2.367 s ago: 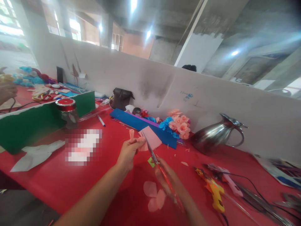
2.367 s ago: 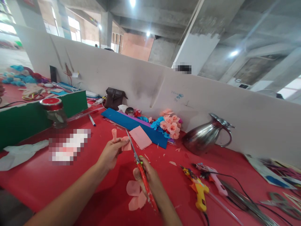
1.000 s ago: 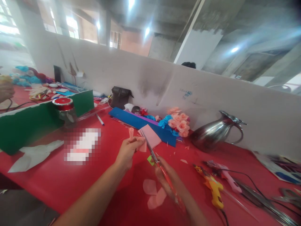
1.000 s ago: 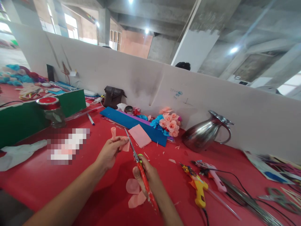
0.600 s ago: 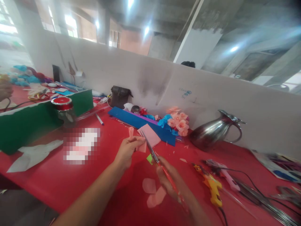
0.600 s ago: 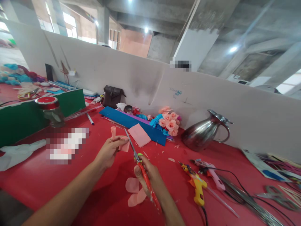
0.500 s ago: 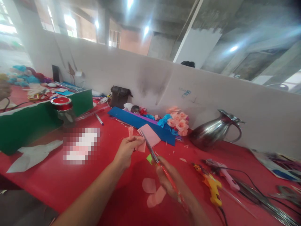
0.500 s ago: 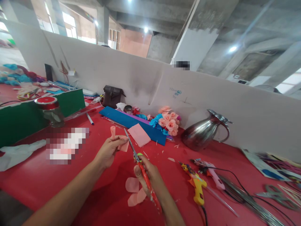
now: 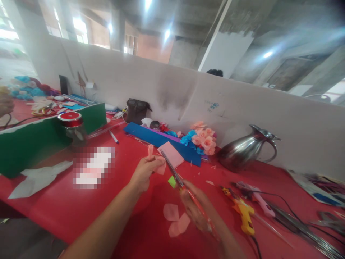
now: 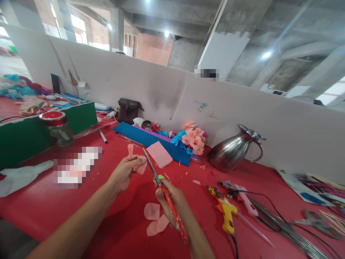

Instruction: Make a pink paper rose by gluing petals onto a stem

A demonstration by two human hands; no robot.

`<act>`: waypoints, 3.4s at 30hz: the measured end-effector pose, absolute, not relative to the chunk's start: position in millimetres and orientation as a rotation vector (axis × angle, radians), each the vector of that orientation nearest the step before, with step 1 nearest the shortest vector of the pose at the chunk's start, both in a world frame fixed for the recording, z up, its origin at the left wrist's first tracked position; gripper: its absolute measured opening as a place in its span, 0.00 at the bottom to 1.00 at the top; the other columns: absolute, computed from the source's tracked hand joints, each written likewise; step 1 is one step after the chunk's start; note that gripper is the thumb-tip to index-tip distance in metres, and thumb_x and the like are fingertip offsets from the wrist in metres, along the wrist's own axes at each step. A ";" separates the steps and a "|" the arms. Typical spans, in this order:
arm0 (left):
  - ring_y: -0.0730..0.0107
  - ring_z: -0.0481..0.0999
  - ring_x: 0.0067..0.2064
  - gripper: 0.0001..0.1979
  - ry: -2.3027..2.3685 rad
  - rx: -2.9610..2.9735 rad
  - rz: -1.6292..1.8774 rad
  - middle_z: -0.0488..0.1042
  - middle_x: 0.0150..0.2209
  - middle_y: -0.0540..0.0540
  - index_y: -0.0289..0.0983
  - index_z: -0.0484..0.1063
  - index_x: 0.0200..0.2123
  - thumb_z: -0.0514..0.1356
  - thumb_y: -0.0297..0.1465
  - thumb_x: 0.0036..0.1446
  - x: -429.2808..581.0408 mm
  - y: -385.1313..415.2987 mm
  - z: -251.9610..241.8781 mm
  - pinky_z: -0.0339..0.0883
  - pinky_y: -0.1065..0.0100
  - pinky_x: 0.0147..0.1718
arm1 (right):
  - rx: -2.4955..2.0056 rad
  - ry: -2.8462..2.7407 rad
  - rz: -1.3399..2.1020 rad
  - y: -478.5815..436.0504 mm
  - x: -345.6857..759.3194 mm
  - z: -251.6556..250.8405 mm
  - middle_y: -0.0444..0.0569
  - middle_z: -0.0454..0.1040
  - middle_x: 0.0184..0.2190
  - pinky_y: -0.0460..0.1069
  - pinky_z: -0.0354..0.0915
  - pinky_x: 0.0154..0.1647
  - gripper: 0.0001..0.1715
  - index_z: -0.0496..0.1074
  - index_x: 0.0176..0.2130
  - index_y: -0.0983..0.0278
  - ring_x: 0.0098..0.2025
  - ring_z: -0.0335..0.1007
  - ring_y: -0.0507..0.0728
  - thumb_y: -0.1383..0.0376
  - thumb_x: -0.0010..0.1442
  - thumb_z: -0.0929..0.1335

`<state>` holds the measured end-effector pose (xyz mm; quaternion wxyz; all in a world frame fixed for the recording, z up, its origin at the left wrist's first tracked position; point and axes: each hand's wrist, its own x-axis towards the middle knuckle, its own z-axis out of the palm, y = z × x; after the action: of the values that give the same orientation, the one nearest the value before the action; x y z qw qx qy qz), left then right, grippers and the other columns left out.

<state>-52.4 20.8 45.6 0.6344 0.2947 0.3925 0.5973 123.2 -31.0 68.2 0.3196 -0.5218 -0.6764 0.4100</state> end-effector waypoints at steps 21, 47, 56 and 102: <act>0.81 0.55 0.20 0.12 0.859 0.780 1.182 0.62 0.18 0.53 0.34 0.71 0.21 0.68 0.37 0.39 -24.6 4.5 36.9 0.49 0.74 0.22 | -1.151 -1.071 1.417 -21.5 119.1 53.8 0.36 0.62 0.15 0.42 0.50 0.14 0.19 0.63 0.40 0.64 0.14 0.53 0.46 0.58 0.51 0.69; 0.79 0.64 0.26 0.10 0.683 0.801 1.164 0.69 0.25 0.51 0.36 0.70 0.26 0.67 0.32 0.40 -22.9 2.0 40.0 0.53 0.75 0.25 | -1.258 -1.114 1.369 -17.8 120.1 55.4 0.37 0.64 0.16 0.41 0.51 0.14 0.28 0.64 0.44 0.63 0.15 0.57 0.47 0.57 0.44 0.71; 0.85 0.49 0.17 0.13 0.882 0.661 1.318 0.58 0.17 0.56 0.34 0.67 0.21 0.68 0.34 0.38 -33.7 15.3 38.9 0.41 0.74 0.18 | -1.315 -1.418 1.155 -17.1 130.9 56.6 0.42 0.66 0.26 0.45 0.60 0.23 0.29 0.62 0.46 0.60 0.23 0.62 0.50 0.49 0.49 0.68; 0.85 0.47 0.14 0.16 0.938 0.361 1.433 0.50 0.11 0.59 0.35 0.61 0.15 0.68 0.33 0.34 -44.3 24.9 45.8 0.39 0.74 0.16 | -1.492 -1.966 0.828 -35.4 115.4 70.4 0.42 0.60 0.18 0.45 0.57 0.23 0.34 0.68 0.43 0.62 0.21 0.59 0.52 0.41 0.56 0.55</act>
<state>-44.3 24.9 45.8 0.6408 0.1585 0.4113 0.6285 115.4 -35.4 70.4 0.2659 -0.5524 -0.7281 0.3068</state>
